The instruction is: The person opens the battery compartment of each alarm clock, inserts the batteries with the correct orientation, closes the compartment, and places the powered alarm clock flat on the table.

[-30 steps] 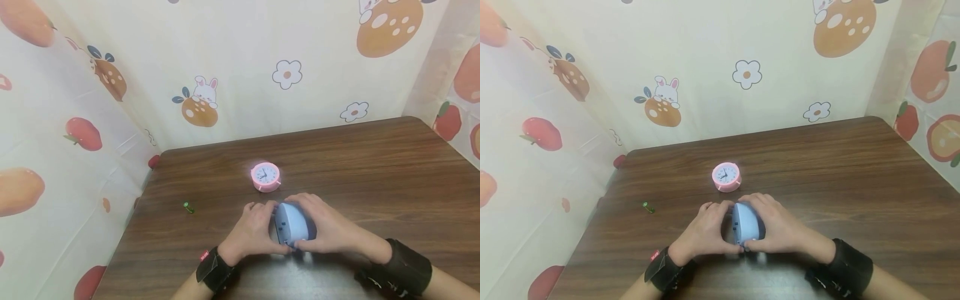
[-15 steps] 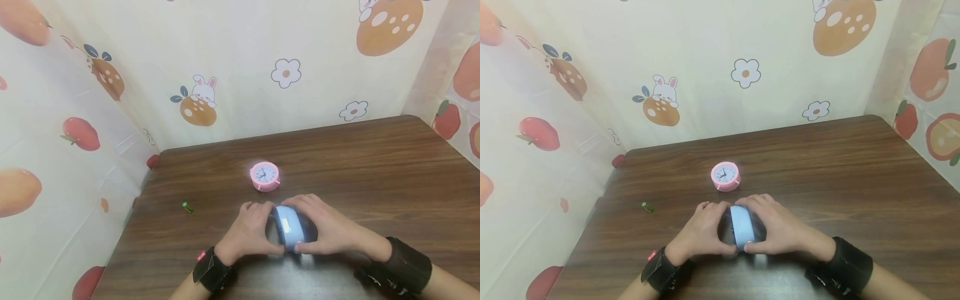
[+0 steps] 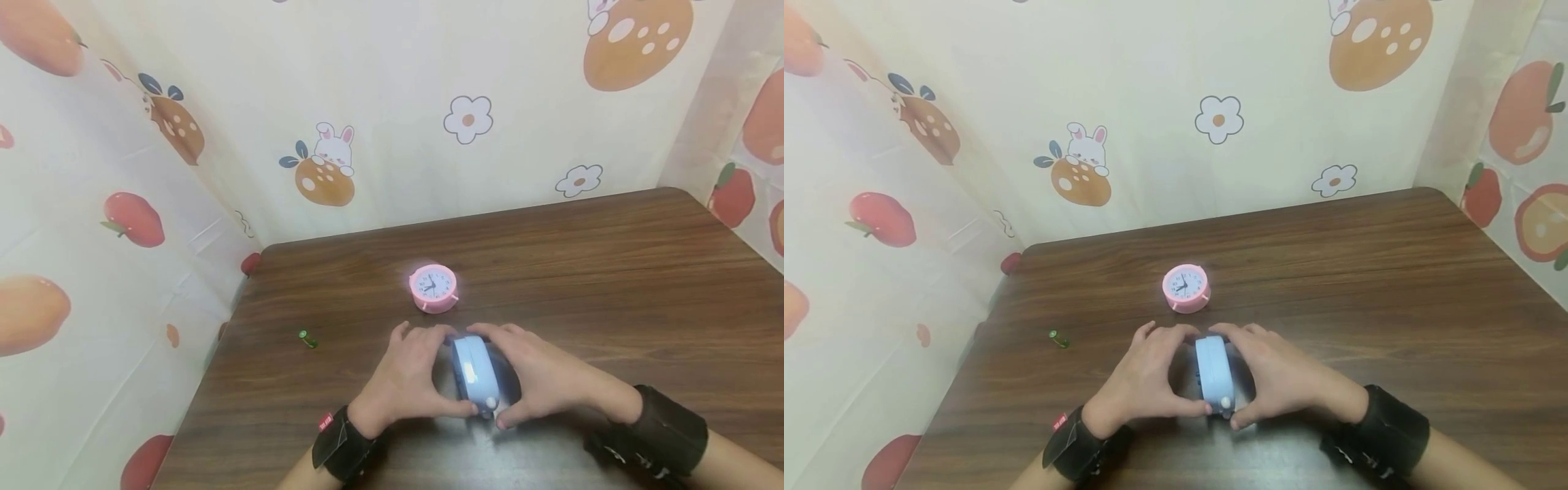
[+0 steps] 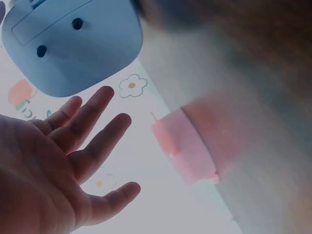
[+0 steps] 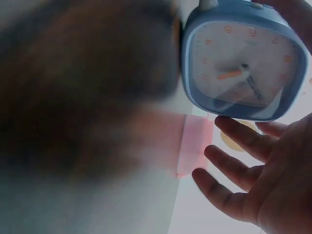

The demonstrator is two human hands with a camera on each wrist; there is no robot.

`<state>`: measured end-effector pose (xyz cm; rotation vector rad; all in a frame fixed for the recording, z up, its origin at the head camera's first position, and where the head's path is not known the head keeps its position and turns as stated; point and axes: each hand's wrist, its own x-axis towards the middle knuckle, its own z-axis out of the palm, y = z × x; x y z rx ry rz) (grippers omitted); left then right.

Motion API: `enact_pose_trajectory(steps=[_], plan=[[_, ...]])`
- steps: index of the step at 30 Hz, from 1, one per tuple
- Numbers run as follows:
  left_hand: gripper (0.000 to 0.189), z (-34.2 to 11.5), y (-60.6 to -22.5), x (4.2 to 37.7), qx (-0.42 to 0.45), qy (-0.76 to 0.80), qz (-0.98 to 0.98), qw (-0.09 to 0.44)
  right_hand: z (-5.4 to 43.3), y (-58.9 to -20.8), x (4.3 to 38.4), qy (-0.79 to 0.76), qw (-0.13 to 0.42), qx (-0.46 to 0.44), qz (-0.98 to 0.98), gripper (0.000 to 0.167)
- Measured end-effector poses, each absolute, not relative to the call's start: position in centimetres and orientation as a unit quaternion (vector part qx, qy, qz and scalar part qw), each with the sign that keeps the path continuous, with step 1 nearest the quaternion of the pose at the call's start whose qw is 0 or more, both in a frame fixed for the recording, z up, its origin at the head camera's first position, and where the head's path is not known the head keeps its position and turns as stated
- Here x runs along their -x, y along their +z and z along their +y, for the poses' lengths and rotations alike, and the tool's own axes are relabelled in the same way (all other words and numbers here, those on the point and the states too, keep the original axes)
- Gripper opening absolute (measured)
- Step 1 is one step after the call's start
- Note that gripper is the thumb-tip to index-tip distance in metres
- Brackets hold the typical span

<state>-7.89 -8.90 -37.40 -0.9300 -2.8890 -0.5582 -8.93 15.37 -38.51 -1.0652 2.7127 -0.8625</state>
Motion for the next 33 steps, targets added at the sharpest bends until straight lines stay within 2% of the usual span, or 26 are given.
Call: enact_pose_trajectory(steps=[8, 22, 33], plan=[[0.086, -8.8, -37.0, 7.8, 0.312, -0.173, -0.932, 0.057, 15.1, -39.1, 9.0, -0.286, 0.08, 0.339, 0.893, 0.117], [0.082, -8.8, -36.9, 7.7, 0.319, -0.201, -0.925, 0.04, 14.6, -39.6, 8.9, -0.328, 0.1, 0.343, 0.875, 0.11], [0.088, -9.0, -36.6, 7.8, 0.305, -0.22, -0.927, -0.004, 15.1, -39.1, 9.3, -0.312, 0.043, 0.356, 0.88, 0.108]])
